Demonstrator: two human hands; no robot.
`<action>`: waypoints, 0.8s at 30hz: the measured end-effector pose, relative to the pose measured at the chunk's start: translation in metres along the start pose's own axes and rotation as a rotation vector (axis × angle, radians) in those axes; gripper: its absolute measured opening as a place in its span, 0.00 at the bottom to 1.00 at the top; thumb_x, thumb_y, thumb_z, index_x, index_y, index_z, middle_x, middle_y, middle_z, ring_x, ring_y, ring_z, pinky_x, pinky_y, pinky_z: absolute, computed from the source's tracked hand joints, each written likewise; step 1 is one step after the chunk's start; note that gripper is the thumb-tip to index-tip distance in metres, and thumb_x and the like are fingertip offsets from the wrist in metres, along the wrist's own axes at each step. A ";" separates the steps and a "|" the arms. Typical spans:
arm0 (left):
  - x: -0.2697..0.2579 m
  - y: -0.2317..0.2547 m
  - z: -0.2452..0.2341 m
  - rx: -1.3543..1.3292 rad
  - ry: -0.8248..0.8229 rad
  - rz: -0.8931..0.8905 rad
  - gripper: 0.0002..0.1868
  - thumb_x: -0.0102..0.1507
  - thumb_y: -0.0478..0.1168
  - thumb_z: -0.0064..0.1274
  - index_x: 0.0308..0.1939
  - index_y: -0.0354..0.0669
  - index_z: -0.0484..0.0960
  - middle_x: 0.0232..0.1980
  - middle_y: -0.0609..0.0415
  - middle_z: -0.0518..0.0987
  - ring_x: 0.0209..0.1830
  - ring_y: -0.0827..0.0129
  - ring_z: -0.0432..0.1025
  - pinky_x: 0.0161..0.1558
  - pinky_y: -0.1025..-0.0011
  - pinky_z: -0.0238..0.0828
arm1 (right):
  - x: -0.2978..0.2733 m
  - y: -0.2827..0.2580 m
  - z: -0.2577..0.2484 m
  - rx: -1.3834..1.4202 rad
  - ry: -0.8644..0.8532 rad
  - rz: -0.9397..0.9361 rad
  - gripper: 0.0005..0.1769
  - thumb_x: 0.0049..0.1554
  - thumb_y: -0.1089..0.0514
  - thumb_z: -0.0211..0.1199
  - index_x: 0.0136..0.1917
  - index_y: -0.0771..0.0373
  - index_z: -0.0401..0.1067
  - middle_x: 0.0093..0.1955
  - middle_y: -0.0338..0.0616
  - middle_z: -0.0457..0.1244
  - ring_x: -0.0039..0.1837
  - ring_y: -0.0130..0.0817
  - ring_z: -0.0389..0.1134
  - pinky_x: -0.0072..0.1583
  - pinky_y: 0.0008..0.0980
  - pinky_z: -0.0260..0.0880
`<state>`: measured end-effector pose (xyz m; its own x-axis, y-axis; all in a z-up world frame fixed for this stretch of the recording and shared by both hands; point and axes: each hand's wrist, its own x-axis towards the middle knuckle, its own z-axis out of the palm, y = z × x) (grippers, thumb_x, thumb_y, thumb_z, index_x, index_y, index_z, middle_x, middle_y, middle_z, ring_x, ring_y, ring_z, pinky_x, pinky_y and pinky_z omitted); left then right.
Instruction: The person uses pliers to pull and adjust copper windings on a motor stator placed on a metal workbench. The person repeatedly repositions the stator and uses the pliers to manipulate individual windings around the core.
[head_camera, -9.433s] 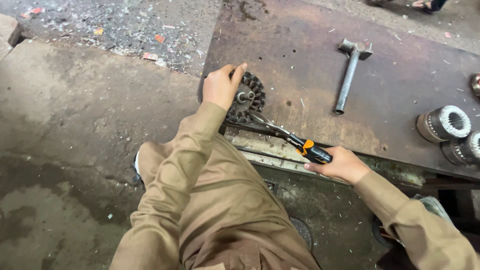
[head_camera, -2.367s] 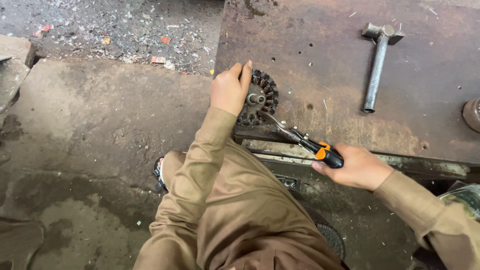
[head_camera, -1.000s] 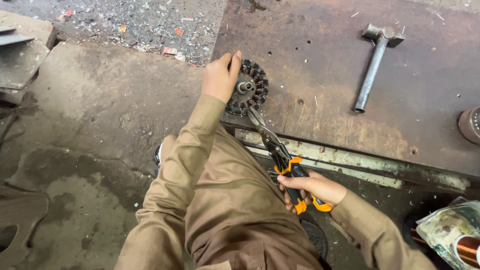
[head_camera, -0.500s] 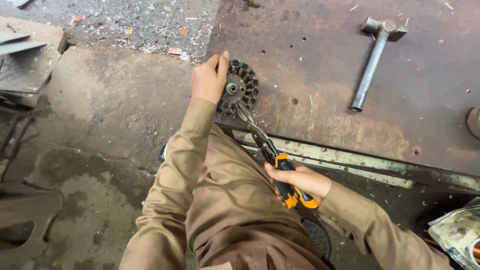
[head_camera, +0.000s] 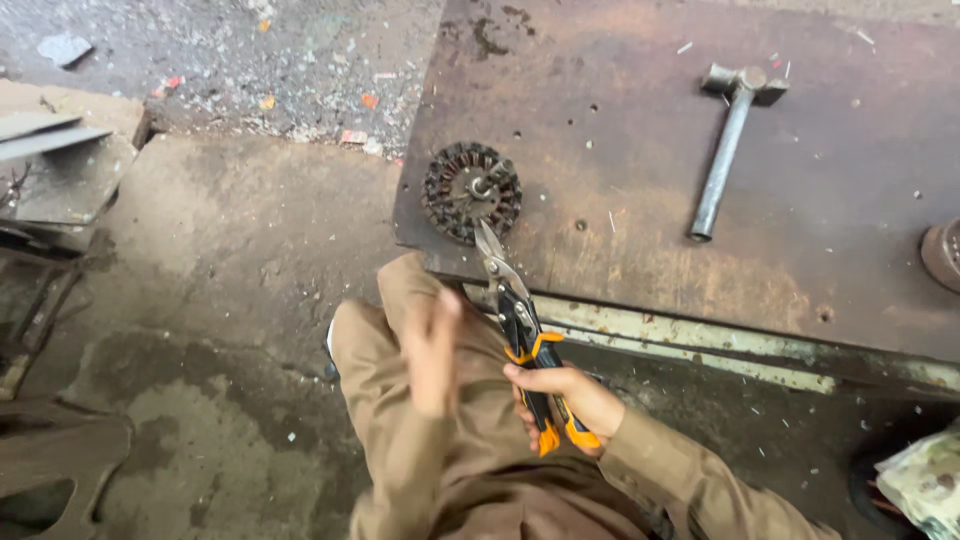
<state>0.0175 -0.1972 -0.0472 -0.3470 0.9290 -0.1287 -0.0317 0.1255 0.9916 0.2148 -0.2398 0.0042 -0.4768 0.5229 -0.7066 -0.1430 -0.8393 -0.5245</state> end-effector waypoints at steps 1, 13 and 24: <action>-0.018 -0.015 -0.005 -0.281 -0.203 -0.534 0.31 0.72 0.57 0.53 0.65 0.32 0.75 0.47 0.45 0.68 0.37 0.60 0.61 0.31 0.64 0.58 | -0.001 -0.003 0.004 0.010 -0.017 -0.002 0.18 0.56 0.42 0.68 0.49 0.56 0.72 0.32 0.44 0.63 0.30 0.35 0.67 0.35 0.39 0.72; -0.014 -0.057 0.040 -0.700 -0.894 -0.537 0.22 0.70 0.49 0.57 0.54 0.30 0.79 0.41 0.47 0.82 0.37 0.65 0.78 0.38 0.68 0.78 | -0.009 -0.001 0.032 -0.025 0.145 -0.077 0.43 0.51 0.20 0.52 0.44 0.66 0.69 0.30 0.48 0.63 0.29 0.39 0.68 0.34 0.39 0.72; -0.020 -0.033 0.032 -0.796 -0.678 -0.631 0.11 0.65 0.40 0.55 0.41 0.32 0.81 0.34 0.49 0.81 0.31 0.64 0.77 0.37 0.61 0.79 | 0.006 0.016 0.056 -0.079 0.319 -0.113 0.47 0.51 0.15 0.40 0.41 0.63 0.67 0.24 0.48 0.59 0.23 0.38 0.63 0.28 0.37 0.68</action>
<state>0.0554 -0.2088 -0.0774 0.4885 0.8052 -0.3361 -0.6657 0.5930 0.4531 0.1612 -0.2587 0.0179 -0.1645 0.6428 -0.7482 -0.1059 -0.7656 -0.6345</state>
